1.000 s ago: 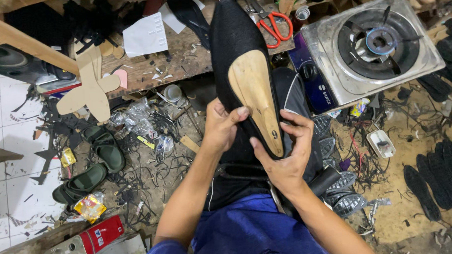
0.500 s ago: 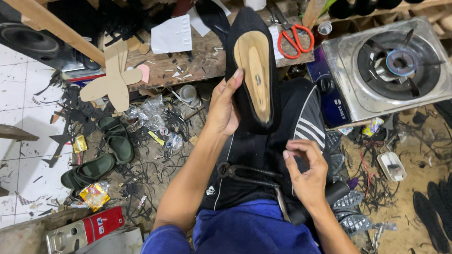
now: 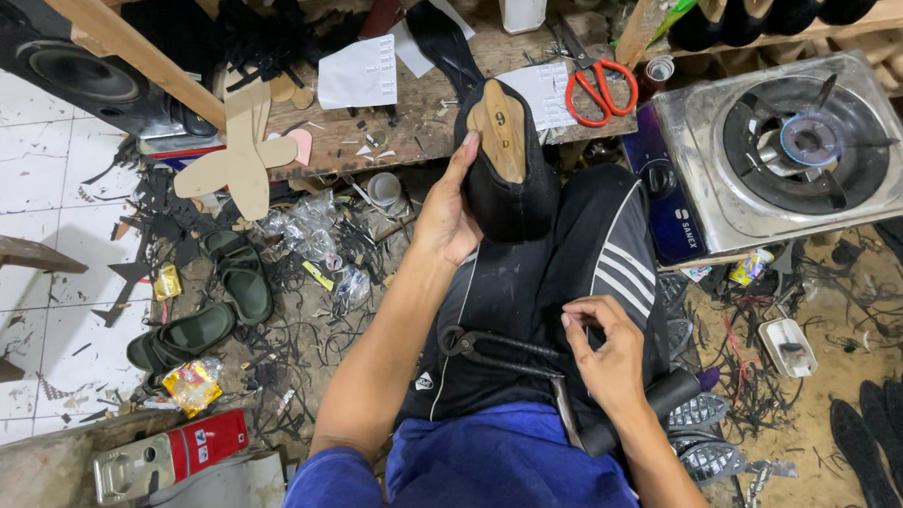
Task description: The person sits on the floor of a shoe workshop and pulls a black fabric upper over a wooden shoe last, smoothing and pressing the fabric around the last by hand. They then tap and press the shoe with a hammer to set the shape, working the toe and sides before lifting the shaped shoe off the last.
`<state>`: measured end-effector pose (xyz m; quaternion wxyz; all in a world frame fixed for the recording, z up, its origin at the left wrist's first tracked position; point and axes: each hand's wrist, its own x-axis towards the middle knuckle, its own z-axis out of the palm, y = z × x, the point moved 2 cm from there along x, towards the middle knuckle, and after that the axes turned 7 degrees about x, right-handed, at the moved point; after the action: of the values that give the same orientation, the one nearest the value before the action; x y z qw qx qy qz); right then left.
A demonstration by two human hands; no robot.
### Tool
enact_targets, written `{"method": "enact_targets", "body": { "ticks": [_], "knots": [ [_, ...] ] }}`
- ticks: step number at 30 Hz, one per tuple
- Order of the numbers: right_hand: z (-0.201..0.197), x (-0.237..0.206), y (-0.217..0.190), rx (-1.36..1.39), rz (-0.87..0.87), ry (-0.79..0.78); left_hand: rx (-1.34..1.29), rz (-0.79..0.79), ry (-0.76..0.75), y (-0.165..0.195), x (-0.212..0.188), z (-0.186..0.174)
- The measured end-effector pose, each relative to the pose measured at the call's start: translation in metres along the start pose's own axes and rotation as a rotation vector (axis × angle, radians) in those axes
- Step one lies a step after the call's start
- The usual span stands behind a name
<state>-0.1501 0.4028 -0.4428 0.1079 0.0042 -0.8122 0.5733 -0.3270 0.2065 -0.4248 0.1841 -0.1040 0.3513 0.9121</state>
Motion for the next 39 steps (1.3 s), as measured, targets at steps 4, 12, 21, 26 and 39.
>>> {"method": "enact_targets", "body": {
  "ticks": [4, 12, 21, 26, 39],
  "knots": [
    [0.001, -0.001, -0.001, -0.008, 0.019, -0.008, -0.004, -0.004, 0.042, -0.001, 0.001, -0.007],
    [0.001, -0.001, -0.003, -0.013, 0.020, -0.015, -0.072, -0.040, 0.018, -0.006, 0.007, -0.015],
    [0.001, -0.001, 0.000, -0.030, 0.034, -0.019, -0.099, -0.038, 0.033, -0.007, 0.009, -0.020],
    [0.003, 0.008, -0.006, 0.012, 0.051, -0.024, -0.043, 0.048, -0.068, -0.014, 0.010, -0.032],
    [0.004, 0.024, -0.094, -0.186, -0.489, 0.161, 0.271, 0.305, -0.352, -0.048, -0.042, -0.017]
  ]
}}
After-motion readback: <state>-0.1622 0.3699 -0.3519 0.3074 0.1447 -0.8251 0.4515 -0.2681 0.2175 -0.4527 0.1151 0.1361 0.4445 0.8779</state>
